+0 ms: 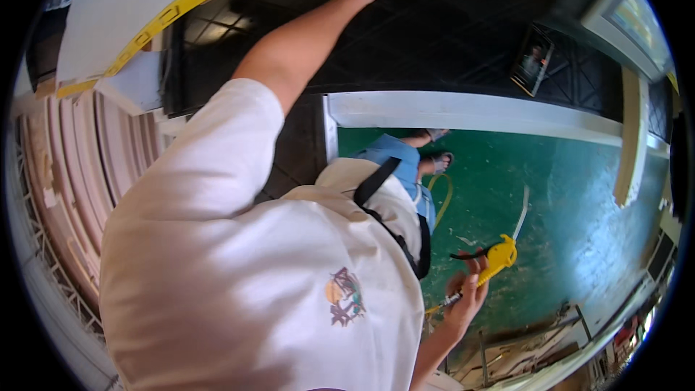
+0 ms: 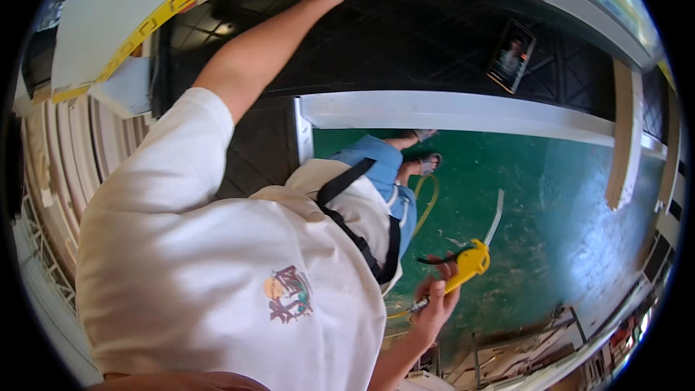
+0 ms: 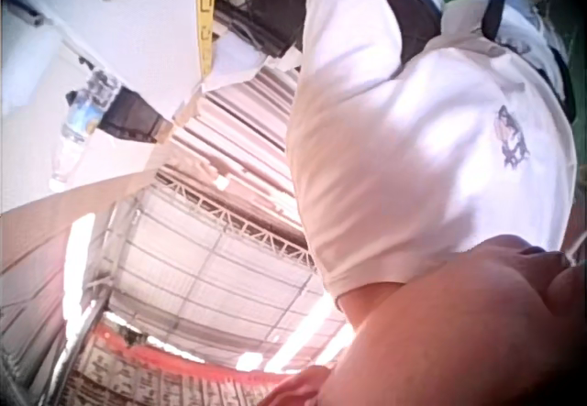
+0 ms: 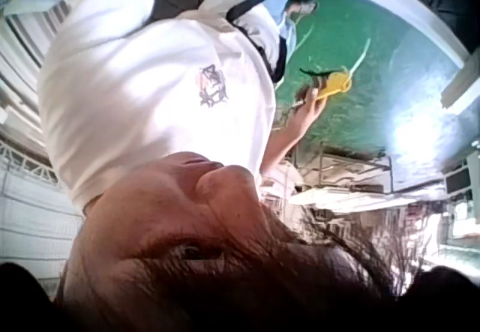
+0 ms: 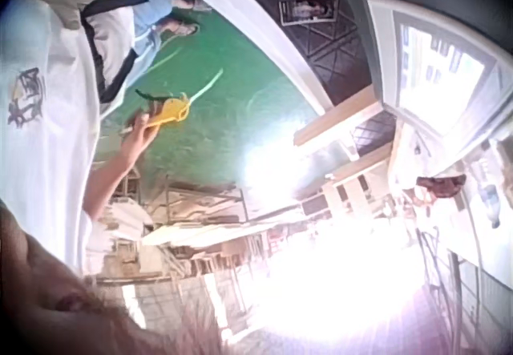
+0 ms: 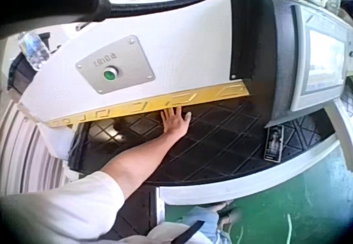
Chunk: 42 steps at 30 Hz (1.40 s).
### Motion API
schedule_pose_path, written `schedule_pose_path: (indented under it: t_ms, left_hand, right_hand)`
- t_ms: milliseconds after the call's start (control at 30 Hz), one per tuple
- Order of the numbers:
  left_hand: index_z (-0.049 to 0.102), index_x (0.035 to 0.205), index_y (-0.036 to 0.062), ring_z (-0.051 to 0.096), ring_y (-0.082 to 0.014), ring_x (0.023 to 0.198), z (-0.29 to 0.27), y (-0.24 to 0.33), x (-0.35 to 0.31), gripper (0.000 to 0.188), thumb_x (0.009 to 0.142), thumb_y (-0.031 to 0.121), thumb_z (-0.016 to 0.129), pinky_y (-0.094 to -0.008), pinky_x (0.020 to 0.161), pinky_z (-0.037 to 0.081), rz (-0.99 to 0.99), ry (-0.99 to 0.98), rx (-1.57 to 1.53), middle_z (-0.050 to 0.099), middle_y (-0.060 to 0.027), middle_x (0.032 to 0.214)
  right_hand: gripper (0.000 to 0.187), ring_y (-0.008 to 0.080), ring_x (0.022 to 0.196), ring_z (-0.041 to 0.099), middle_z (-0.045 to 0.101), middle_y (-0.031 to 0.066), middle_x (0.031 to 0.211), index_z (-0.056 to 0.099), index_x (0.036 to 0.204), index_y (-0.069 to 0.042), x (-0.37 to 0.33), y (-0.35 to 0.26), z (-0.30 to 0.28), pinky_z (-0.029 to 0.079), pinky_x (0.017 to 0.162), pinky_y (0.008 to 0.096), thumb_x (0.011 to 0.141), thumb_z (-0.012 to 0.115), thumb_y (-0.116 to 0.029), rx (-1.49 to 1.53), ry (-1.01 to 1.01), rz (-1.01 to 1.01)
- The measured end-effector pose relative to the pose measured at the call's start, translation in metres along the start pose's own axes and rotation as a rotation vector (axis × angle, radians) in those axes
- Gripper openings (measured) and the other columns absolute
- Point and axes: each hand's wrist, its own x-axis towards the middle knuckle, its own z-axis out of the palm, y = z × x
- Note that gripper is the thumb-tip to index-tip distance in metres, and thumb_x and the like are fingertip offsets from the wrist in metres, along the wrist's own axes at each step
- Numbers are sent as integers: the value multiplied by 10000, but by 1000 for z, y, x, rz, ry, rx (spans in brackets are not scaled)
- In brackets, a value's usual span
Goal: The person cleans wood pieces by blowing air on them with a yellow air gun nozzle, handling the pieces by hand to move and position them on a machine surface.
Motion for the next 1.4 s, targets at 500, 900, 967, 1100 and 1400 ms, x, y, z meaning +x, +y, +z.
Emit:
schedule_pose_path:
  t_ms: [500, 900, 967, 1100, 1400]
  left_hand:
    - [329, 1603, 74, 166, -441, 1568, 5, 3, -41, 875, 977, 643, 554, -652, 1230, 180, 213, 75, -69, 216, -257, 1678]
    - [626, 1289, 50, 439, -396, 1410, -74, -63, -217, 434, 932, 282, 712, -540, 1186, 335, 362, 77, -295, 516, -194, 1454]
    - [627, 1285, 50, 448, -395, 1394, -77, -67, -231, 434, 922, 270, 719, -537, 1175, 342, 343, 64, -332, 525, -192, 1438]
    - [628, 1277, 50, 467, -392, 1364, -77, -72, -244, 434, 904, 247, 732, -529, 1155, 357, 313, 51, -385, 542, -189, 1407]
    - [630, 1258, 48, 509, -385, 1295, -68, -69, -246, 442, 863, 195, 762, -513, 1108, 391, 268, 6, -527, 581, -182, 1336]
  right_hand:
    - [725, 209, 666, 669, 616, 287, 1352, 405, 1486, 99, 1, -3, 65, 430, 503, 238, 941, 669, -300, 351, -295, 46]
    - [398, 39, 506, 469, 686, 129, 1151, 468, 1413, 32, 29, -134, 281, 385, 452, 213, 1033, 531, -68, -45, -747, -225]
    - [335, 39, 571, 496, 677, 48, 1019, 520, 1359, 3, 27, -141, 305, 420, 498, 231, 1034, 542, -77, -62, -748, -238]
    - [404, 43, 468, 466, 705, 94, 1029, 445, 1408, 54, 31, -135, 336, 384, 416, 219, 1031, 521, -69, -44, -775, -377]
    - [256, 37, 502, 459, 544, -26, 723, 571, 1254, 9, 39, -143, 321, 367, 449, 227, 1022, 564, -99, -101, -710, -388]
